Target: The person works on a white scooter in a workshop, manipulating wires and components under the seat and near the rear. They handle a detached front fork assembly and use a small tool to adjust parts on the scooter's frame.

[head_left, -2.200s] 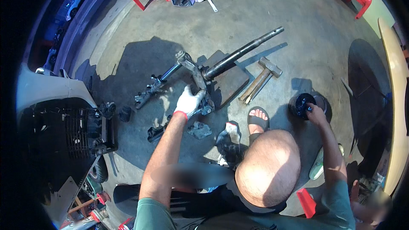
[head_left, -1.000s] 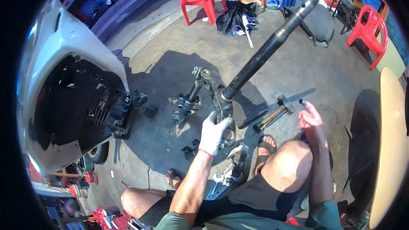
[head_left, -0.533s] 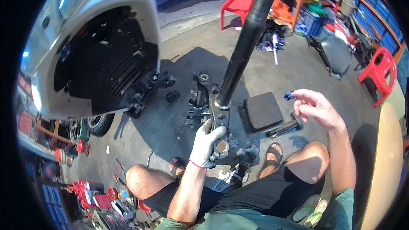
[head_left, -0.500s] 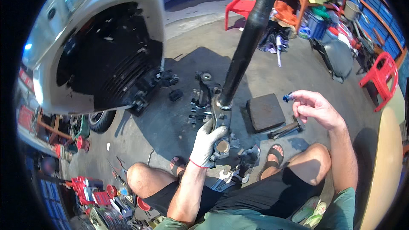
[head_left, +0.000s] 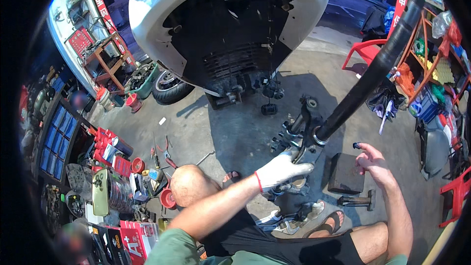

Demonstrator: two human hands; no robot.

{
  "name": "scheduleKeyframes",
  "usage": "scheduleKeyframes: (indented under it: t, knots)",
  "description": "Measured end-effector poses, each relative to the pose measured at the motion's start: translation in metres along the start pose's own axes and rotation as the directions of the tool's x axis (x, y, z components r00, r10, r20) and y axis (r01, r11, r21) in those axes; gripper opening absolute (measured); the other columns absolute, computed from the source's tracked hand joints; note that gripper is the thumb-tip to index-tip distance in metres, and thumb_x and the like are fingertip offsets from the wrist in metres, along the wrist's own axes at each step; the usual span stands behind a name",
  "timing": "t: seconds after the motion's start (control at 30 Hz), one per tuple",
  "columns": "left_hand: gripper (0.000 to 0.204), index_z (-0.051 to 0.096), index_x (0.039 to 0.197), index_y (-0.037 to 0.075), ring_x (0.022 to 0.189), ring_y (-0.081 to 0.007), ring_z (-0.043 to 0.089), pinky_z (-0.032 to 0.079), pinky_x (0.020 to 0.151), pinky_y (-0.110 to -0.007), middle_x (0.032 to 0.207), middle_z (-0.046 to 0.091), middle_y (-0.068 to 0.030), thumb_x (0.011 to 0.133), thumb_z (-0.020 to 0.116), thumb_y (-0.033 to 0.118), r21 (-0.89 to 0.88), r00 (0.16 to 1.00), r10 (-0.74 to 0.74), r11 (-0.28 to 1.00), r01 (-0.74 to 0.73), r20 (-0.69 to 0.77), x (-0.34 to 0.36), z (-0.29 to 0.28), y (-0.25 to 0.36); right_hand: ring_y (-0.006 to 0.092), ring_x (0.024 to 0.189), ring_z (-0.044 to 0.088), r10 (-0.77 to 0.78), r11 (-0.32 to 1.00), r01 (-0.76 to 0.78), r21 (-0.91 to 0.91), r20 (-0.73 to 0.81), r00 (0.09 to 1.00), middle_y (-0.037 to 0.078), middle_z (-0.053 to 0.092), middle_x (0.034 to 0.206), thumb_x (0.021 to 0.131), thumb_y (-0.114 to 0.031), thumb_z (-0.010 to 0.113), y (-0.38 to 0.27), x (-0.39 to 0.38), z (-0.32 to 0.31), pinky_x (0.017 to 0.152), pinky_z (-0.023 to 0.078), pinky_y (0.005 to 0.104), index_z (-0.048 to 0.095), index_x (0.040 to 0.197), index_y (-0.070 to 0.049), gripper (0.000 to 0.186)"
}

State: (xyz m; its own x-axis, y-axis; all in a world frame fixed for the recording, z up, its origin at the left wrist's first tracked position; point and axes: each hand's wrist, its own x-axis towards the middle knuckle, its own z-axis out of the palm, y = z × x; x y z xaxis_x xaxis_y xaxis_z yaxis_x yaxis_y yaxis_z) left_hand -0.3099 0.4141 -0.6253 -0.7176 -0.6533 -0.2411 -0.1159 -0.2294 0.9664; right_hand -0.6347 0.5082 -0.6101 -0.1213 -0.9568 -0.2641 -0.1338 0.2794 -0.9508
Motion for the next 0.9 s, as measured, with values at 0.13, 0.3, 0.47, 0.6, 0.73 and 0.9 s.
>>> scheduleKeyframes:
  t: [0.13, 0.3, 0.47, 0.6, 0.73, 0.9]
  knots:
    - [0.056, 0.059, 0.124, -0.006, 0.094, -0.0128, 0.063, 0.053, 0.083, -0.03, 0.107, 0.068, -0.0085, 0.089, 0.079, 0.032, 0.116, 0.982, -0.16, 0.982, 0.149, 0.096, -0.008, -0.017, 0.038, 0.0119, 0.066, 0.058, -0.002, 1.0, 0.002, 0.022, -0.005, 1.0, 0.006, 0.065, 0.087, 0.09, -0.011, 0.065, -0.008, 0.006, 0.004, 0.059, 0.046, 0.0264, 0.049, 0.14, -0.003, 0.053]
    - [0.039, 0.064, 0.115, 0.006, 0.088, -0.009, 0.061, 0.054, 0.078, -0.029, 0.096, 0.068, -0.002, 0.091, 0.078, 0.033, 0.116, 0.947, -0.263, 0.963, 0.245, 0.185, 0.01, -0.036, 0.035, 0.0112, 0.064, 0.057, -0.036, 0.997, 0.035, 0.074, 0.023, 0.999, 0.006, 0.065, 0.086, 0.091, -0.009, 0.062, -0.002, 0.009, 0.003, 0.058, 0.046, 0.0267, 0.048, 0.141, -0.002, 0.053]
    - [0.049, 0.063, 0.117, 0.001, 0.095, -0.0117, 0.062, 0.053, 0.083, -0.029, 0.106, 0.068, -0.0057, 0.088, 0.081, 0.035, 0.084, 0.96, -0.179, 0.983, 0.164, 0.216, 0.008, -0.044, 0.034, 0.0113, 0.063, 0.056, 0.011, 0.994, -0.01, 0.112, -0.01, 1.0, 0.006, 0.065, 0.085, 0.094, -0.008, 0.062, 0.005, 0.012, 0.001, 0.058, 0.046, 0.0266, 0.046, 0.143, -0.001, 0.052]
    - [0.07, 0.057, 0.126, -0.011, 0.1, -0.0168, 0.061, 0.052, 0.085, -0.032, 0.112, 0.067, -0.0125, 0.084, 0.083, 0.038, 0.237, 0.969, -0.199, 0.958, 0.162, 0.144, 0.017, -0.049, 0.013, 0.0106, 0.062, 0.056, 0.027, 0.991, -0.02, 0.133, -0.051, 0.998, 0.006, 0.065, 0.084, 0.094, -0.007, 0.062, 0.009, 0.014, -0.002, 0.056, 0.047, 0.0252, 0.045, 0.144, -0.001, 0.052]
    - [0.06, 0.06, 0.12, -0.007, 0.09, -0.0155, 0.061, 0.053, 0.077, -0.032, 0.104, 0.068, -0.0108, 0.088, 0.078, 0.041, 0.218, 0.947, -0.226, 0.96, 0.177, 0.229, 0.008, -0.041, 0.047, 0.0104, 0.061, 0.057, 0.034, 0.992, -0.02, 0.125, -0.108, 0.994, 0.006, 0.064, 0.083, 0.095, -0.01, 0.064, 0.009, 0.016, -0.006, 0.055, 0.047, 0.024, 0.049, 0.14, -0.003, 0.049]
    - [0.037, 0.069, 0.1, 0.001, 0.07, -0.0105, 0.055, 0.048, 0.062, -0.03, 0.085, 0.068, -0.0026, 0.097, 0.069, 0.038, 0.214, 0.953, -0.086, 0.977, 0.023, 0.289, 0.024, -0.044, 0.002, 0.0115, 0.06, 0.057, 0.047, 0.988, -0.037, 0.147, -0.07, 0.996, 0.006, 0.065, 0.083, 0.094, -0.013, 0.068, 0.007, 0.029, 0.006, 0.055, 0.047, 0.0245, 0.051, 0.138, -0.005, 0.048]
